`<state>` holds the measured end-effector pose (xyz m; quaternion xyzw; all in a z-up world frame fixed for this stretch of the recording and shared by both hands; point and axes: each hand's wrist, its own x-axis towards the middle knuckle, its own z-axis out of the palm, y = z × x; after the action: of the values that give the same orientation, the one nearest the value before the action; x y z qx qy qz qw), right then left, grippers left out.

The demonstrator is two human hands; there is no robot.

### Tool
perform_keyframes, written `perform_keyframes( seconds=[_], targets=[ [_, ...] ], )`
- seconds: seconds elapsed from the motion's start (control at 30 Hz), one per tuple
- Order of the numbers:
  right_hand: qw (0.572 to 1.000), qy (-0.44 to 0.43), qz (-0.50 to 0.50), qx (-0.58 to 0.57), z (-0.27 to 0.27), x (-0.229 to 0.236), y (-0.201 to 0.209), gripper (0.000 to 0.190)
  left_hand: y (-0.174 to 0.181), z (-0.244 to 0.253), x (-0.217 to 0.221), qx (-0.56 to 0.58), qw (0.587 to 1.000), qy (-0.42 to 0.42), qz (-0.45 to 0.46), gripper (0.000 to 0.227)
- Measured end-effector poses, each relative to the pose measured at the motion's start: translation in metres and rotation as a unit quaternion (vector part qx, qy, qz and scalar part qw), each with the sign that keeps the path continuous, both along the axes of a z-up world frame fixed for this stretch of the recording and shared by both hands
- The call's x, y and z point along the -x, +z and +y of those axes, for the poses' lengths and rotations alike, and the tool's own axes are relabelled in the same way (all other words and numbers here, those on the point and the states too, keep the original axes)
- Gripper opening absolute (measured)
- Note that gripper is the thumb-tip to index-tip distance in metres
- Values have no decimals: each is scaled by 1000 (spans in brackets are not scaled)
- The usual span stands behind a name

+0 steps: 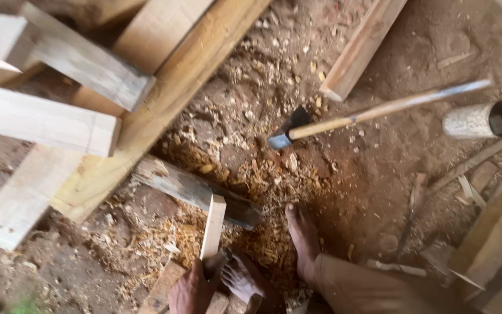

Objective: The person uses a chisel and mallet to carve and shape a piece of wood. They repeatedly strike the chisel to remove wood shavings, adjust the wood's position, and occasionally inspect the surface.

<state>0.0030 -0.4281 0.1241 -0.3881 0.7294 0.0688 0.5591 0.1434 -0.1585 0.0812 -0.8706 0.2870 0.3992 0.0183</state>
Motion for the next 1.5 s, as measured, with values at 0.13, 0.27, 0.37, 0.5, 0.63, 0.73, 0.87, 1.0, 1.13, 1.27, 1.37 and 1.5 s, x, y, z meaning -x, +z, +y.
perform_keyframes(
  seconds=[0.13,0.27,0.37,0.5,0.63,0.73,0.87,1.0,1.13,1.27,1.37,1.5],
  targets=[
    [1000,4,-2,-2,3,-1,-9,81,0,8,4,10,1000,9,15,38],
    [1000,17,-8,6,-2,-8,-13,84,-4,11,4,10,1000,1,28,43],
    [1000,-6,7,4,-6,-12,2,84,-7,13,8,-17,998,0,53,41],
    [997,-52,34,-53,-15,-30,23,83,-9,19,-4,-16,999,-25,43,38],
    [990,-68,84,-96,-11,-22,19,79,-15,24,8,-19,999,-25,26,48],
    [997,46,20,-60,-14,-4,14,66,-17,21,1,-74,996,-42,10,50],
    [722,550,-10,420,-109,68,59,39,-12,0,-4,-80,996,-21,38,48],
    [378,643,133,653,-222,43,62,34,-14,-10,-7,-74,997,-32,14,43],
    [136,763,403,487,-273,-32,39,46,-34,-20,-19,-19,999,-18,20,35],
    [534,759,249,277,-246,-29,24,22,-64,-24,-20,-39,998,-31,26,35],
    [757,614,137,178,-210,7,-2,27,-89,-24,-24,9,998,-35,-45,25],
    [871,471,11,142,-181,81,-30,34,-121,-26,-32,113,959,-116,-231,21]
  ],
)
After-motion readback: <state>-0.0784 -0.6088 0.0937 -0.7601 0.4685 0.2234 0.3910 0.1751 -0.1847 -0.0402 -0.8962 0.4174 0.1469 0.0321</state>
